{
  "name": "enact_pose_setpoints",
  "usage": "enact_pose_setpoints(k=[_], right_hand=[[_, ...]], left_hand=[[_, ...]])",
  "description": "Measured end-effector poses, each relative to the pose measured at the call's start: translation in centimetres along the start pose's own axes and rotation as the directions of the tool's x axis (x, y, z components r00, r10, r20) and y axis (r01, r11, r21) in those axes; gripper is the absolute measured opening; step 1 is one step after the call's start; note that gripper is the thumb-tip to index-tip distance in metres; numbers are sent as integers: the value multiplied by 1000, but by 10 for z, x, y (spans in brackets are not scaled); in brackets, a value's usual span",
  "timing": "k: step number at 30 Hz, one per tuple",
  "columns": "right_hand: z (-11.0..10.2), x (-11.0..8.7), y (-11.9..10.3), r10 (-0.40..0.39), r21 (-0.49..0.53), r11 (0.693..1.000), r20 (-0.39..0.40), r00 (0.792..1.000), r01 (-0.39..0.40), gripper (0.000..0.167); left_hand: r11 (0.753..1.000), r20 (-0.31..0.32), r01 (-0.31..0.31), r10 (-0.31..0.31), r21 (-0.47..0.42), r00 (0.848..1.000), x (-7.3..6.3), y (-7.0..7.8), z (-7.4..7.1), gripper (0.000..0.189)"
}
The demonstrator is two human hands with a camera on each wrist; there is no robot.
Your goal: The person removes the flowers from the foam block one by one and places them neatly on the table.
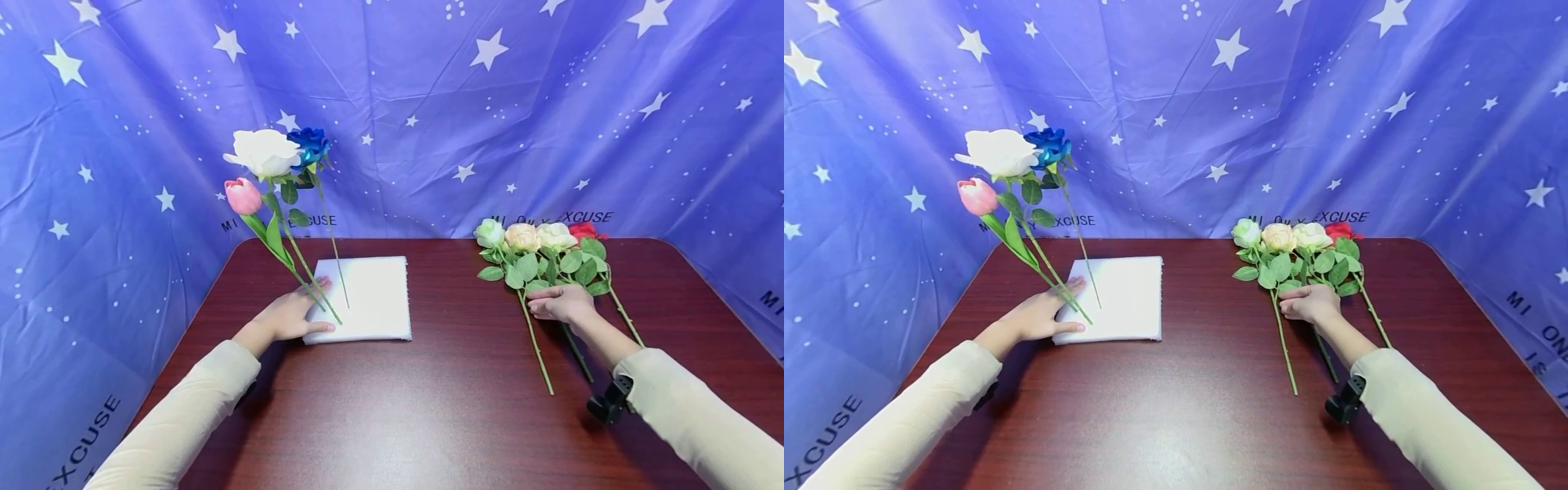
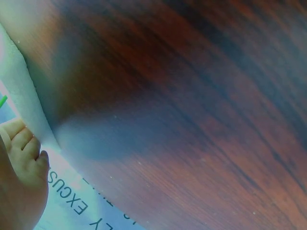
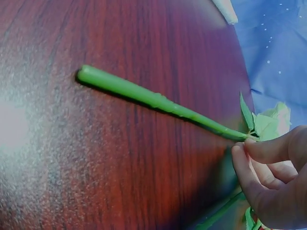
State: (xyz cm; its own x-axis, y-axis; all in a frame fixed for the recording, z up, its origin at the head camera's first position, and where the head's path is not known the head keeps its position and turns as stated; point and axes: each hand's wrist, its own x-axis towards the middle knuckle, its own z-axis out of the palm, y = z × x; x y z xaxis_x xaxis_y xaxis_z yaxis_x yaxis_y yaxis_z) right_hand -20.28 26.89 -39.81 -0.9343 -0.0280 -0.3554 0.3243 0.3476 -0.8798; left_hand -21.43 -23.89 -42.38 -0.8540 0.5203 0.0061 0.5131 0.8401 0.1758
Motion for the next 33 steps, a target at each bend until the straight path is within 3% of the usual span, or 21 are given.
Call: enact_pose_setpoints(k=[8,16,26,33], right_hand=[[2,-2,-10,-29,7,1000,-12,1000,29,55],[19,3,-26,-71,100,992,6,997,71,58],[58,21,-56,-176,212,963,28,984,166,55],[96,34,-77,-207,202,959,15,978,200,49]], left_hand=[[1000,-11,-4,3,-9,1000,-2,-2,2,92],[1000,-10,-10,10,8,1000,-2,-3,4,92],[1000,2,3,-3,4,1000,-2,-1,0,92],[1000,2,7,-7,-8,1000,-1,0,-2,93]])
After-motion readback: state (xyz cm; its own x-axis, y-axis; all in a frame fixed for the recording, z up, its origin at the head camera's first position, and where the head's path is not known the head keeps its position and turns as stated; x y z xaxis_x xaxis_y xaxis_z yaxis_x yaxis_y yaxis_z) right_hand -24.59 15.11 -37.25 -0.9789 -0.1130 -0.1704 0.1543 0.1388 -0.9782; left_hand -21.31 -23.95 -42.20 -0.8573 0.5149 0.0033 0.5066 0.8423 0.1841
